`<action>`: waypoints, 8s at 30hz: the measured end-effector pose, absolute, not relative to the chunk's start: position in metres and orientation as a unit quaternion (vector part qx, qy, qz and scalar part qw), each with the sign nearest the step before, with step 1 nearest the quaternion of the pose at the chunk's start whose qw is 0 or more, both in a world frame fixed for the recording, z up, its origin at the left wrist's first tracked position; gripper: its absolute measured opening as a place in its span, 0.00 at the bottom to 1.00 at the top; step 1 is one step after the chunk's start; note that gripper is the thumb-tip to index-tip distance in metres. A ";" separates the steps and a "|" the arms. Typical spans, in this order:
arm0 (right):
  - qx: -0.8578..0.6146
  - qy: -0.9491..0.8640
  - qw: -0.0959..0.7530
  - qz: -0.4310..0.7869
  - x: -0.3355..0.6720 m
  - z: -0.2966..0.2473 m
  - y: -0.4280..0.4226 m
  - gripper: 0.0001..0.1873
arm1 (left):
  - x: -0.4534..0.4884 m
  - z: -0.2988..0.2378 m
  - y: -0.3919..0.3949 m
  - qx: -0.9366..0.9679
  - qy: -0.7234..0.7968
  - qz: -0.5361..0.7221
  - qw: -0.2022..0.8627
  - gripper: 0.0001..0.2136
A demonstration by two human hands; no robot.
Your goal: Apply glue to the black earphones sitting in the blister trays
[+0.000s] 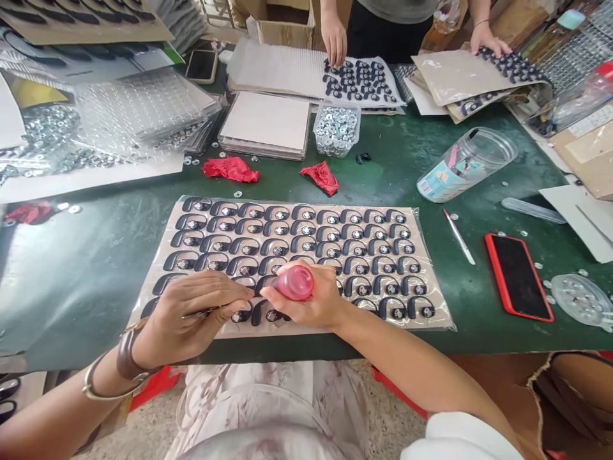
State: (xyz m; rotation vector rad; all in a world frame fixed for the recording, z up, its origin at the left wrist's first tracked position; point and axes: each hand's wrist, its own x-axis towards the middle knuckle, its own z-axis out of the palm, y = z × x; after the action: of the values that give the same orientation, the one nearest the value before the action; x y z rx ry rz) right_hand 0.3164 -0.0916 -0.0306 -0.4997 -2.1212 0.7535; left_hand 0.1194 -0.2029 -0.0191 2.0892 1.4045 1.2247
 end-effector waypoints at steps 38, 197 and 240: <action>-0.340 -0.712 0.300 0.536 0.305 -0.015 -0.054 0.09 | 0.113 -0.022 -0.199 0.832 0.428 0.350 -0.039 0.11; -0.226 -0.856 0.395 0.245 0.285 -0.035 -0.031 0.07 | 0.107 -0.024 -0.162 0.830 0.451 0.326 -0.042 0.10; -0.191 -0.856 0.386 0.285 0.285 -0.039 -0.032 0.08 | 0.081 -0.021 -0.129 0.704 0.531 0.437 0.176 0.06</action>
State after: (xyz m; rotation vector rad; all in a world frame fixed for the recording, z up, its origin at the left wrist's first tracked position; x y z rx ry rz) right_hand 0.2846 -0.0320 -0.0388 -0.4861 -2.1809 0.7248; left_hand 0.0807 -0.1290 -0.0215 1.9944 1.5023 1.2378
